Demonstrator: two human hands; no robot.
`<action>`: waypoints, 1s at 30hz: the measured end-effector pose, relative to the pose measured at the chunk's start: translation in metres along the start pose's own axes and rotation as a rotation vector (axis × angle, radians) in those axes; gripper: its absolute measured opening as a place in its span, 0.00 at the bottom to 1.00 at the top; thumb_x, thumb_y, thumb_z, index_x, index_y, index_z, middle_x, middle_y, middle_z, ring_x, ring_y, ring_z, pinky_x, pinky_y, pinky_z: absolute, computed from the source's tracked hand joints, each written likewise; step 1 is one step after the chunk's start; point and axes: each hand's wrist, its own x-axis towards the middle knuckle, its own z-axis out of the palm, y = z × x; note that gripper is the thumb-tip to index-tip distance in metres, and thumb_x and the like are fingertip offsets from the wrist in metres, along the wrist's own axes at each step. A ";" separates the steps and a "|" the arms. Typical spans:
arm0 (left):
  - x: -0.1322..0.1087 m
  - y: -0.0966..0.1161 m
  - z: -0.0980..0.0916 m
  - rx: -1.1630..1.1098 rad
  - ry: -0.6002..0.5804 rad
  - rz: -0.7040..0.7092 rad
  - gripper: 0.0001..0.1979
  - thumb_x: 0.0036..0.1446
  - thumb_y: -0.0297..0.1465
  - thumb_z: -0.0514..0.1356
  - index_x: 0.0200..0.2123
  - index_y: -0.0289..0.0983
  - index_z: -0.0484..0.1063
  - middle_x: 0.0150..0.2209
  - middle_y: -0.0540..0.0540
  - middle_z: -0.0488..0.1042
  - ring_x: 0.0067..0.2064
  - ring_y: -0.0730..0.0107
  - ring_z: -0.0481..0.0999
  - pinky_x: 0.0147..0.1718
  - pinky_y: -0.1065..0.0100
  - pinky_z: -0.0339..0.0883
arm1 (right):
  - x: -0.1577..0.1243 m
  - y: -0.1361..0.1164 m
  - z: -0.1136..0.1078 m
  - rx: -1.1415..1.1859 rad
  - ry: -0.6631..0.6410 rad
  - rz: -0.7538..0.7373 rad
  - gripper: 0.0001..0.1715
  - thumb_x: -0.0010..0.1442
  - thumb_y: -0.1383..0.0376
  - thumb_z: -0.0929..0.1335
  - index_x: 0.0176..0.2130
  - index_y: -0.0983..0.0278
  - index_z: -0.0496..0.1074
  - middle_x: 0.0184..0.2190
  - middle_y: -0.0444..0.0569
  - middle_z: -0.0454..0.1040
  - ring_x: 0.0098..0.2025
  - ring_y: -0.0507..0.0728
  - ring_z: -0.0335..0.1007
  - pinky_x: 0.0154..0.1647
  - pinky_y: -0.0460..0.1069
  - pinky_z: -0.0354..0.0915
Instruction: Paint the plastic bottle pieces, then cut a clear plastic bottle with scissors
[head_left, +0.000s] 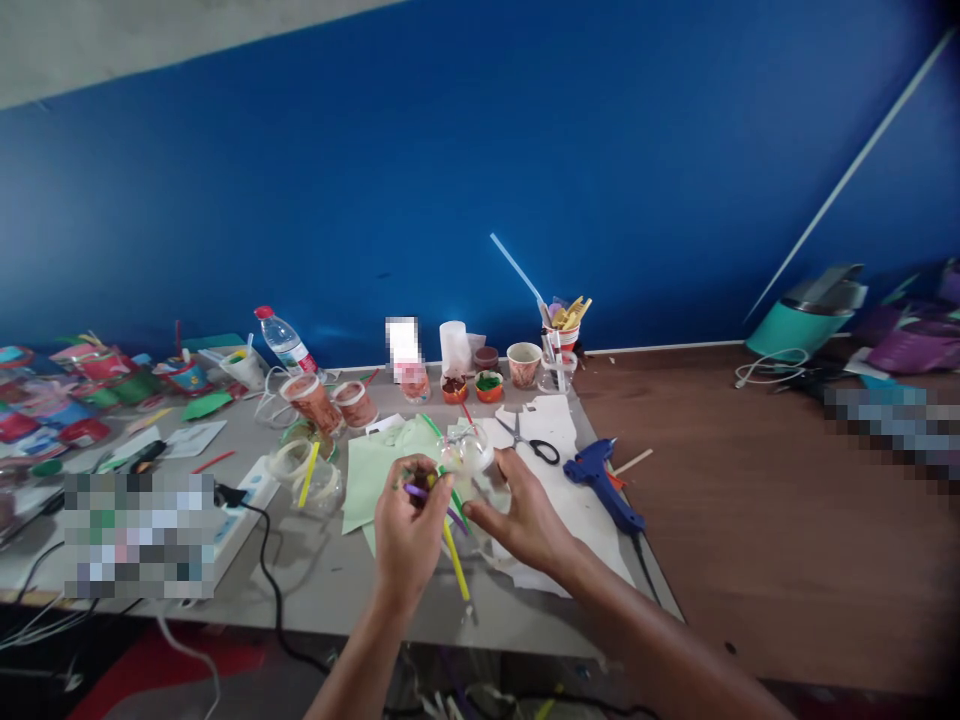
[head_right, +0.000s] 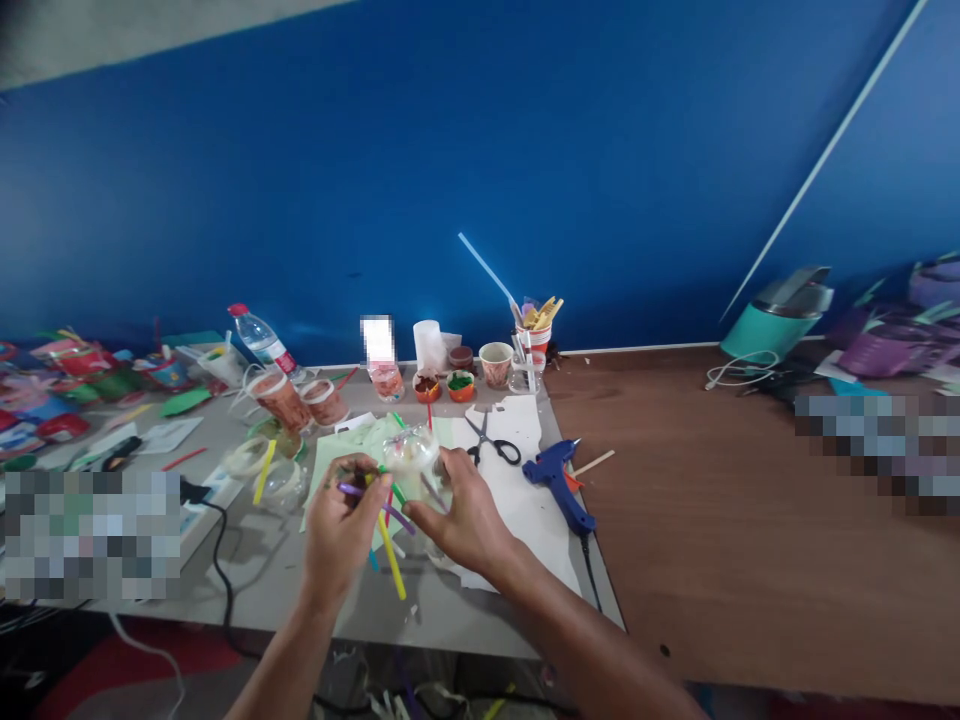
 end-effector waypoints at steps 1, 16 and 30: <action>0.001 0.000 0.000 -0.002 0.005 -0.003 0.08 0.51 0.34 0.62 0.33 0.38 0.66 0.25 0.54 0.68 0.25 0.74 0.67 0.26 0.73 0.61 | -0.001 -0.001 0.000 -0.007 0.003 -0.011 0.16 0.50 0.65 0.70 0.40 0.62 0.66 0.34 0.48 0.66 0.36 0.58 0.61 0.38 0.52 0.61; -0.011 0.002 -0.018 -0.326 -0.037 0.116 0.11 0.58 0.39 0.59 0.32 0.39 0.62 0.32 0.49 0.66 0.30 0.73 0.65 0.28 0.72 0.62 | 0.006 0.010 -0.014 0.727 -0.002 0.294 0.22 0.50 0.49 0.66 0.39 0.61 0.69 0.33 0.50 0.73 0.33 0.59 0.69 0.34 0.51 0.65; 0.012 -0.012 -0.010 -0.262 -0.584 -0.259 0.24 0.47 0.48 0.64 0.38 0.35 0.66 0.17 0.59 0.57 0.19 0.80 0.52 0.20 0.73 0.46 | 0.002 0.012 -0.009 0.993 -0.172 0.253 0.25 0.44 0.48 0.74 0.35 0.62 0.72 0.24 0.43 0.69 0.24 0.52 0.62 0.27 0.46 0.61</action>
